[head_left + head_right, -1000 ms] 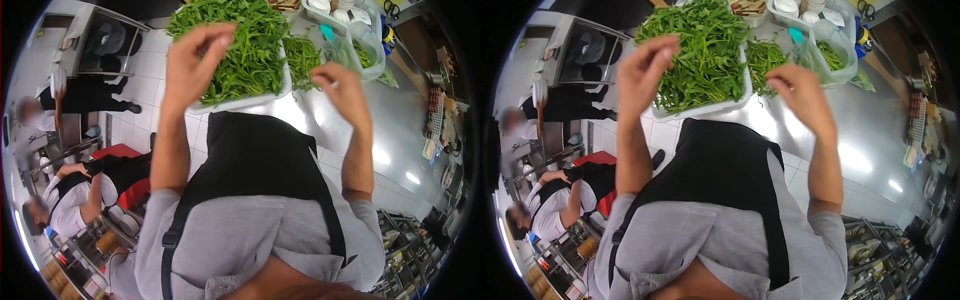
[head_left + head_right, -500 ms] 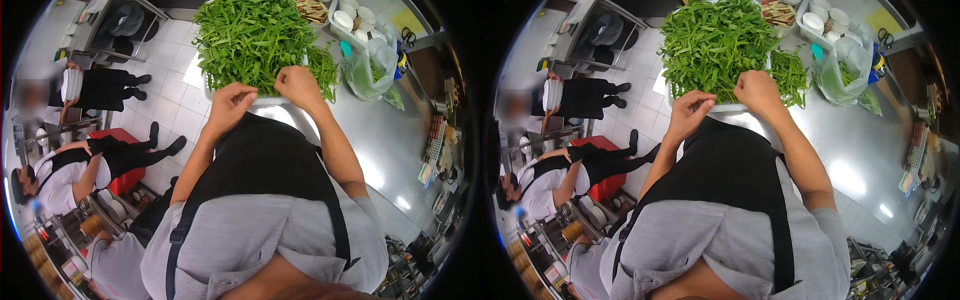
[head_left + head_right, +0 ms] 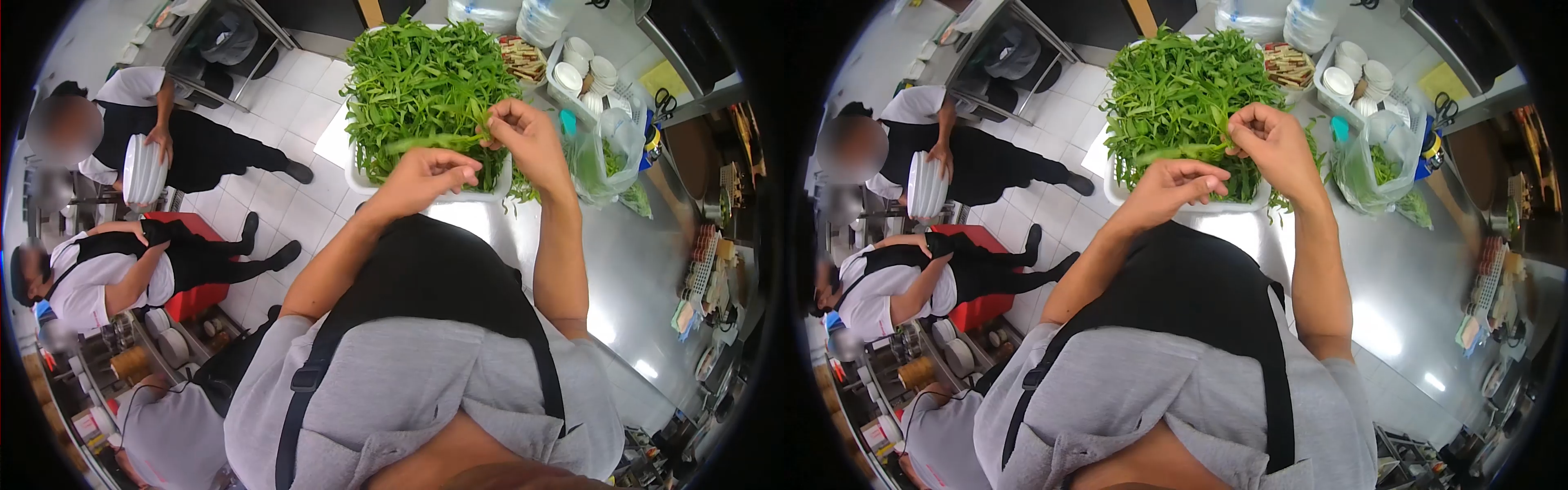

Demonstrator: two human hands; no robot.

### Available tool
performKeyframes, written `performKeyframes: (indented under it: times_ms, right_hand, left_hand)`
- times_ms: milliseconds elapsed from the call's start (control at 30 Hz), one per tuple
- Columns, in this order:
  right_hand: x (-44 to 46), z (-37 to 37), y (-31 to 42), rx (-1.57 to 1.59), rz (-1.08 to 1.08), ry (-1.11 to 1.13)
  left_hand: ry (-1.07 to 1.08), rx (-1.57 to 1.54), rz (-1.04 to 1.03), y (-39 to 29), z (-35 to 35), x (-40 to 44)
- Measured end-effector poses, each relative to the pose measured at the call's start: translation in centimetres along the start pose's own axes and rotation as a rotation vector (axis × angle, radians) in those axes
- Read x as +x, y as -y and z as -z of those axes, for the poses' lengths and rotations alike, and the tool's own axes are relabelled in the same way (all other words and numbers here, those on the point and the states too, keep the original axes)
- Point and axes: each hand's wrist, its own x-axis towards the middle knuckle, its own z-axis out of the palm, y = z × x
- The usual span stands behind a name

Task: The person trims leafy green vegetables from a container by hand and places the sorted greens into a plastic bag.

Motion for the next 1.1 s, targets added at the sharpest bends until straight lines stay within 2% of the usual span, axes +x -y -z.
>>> performKeyframes:
  times_ms: [33,133,200,300,367,400,467,533,600,633,667,733,800,900,1000,1100]
  right_hand:
    - [-0.1,0.0,0.3,0.018,0.014,-0.007]
    - [-0.6,0.1,0.3,0.065,0.112,-0.07]
    - [-1.0,1.0,-0.2,-0.089,0.098,-0.021]
    - [-1.6,0.3,-0.8,-0.191,0.081,-0.009]
    - [-1.5,0.2,-2.0,-0.11,0.091,0.023]
    - [-1.4,-0.1,-3.0,-0.044,0.062,-0.081]
    - [-1.0,0.4,-4.7,0.16,0.105,-0.183]
    - [-0.4,-0.1,-4.2,0.197,0.14,-0.186]
    - [-0.1,0.5,-4.0,0.16,0.106,-0.221]
    - [-0.1,-0.2,-3.1,0.095,0.059,-0.259]
    - [-0.1,-0.2,-3.2,0.066,0.053,-0.206]
    - [-0.3,-1.3,-2.7,0.08,0.125,-0.168]
    - [0.2,-1.6,-2.9,0.195,0.146,-0.123]
    - [0.0,-2.3,-3.1,0.249,0.105,-0.13]
    - [-0.1,-2.4,-3.4,0.232,0.098,-0.13]
    - [-0.5,-2.3,-3.7,0.228,0.082,-0.116]
  left_hand:
    - [0.004,0.017,-0.051,0.4,-0.1,0.6]
    - [-0.132,-0.107,0.004,0.0,-1.1,1.1]
    - [-0.162,-0.183,0.027,-0.2,-0.9,1.3]
    - [-0.352,-0.387,0.046,1.0,-1.0,1.4]
    - [-0.481,-0.401,0.009,2.8,-0.7,2.4]
    - [-0.523,-0.389,-0.008,3.3,-0.3,2.3]
    - [-0.518,-0.162,0.0,2.7,0.4,1.1]
    - [-0.454,0.57,0.003,0.7,1.3,-0.8]
    - [-0.417,0.904,-0.142,2.8,2.0,-0.5]
    - [-0.327,0.922,0.007,0.9,2.2,-1.1]
    - [-0.368,0.889,0.083,-0.3,1.6,-1.6]
    - [-0.465,0.664,0.003,-0.7,1.3,-2.2]
    - [-0.454,0.555,0.016,-1.9,1.2,-2.1]
    - [-0.479,0.338,-0.126,-1.2,1.1,-1.5]
    - [-0.438,0.067,-0.128,-1.6,0.2,-0.9]
    - [-0.4,-0.046,-0.043,-2.1,-0.4,0.0]
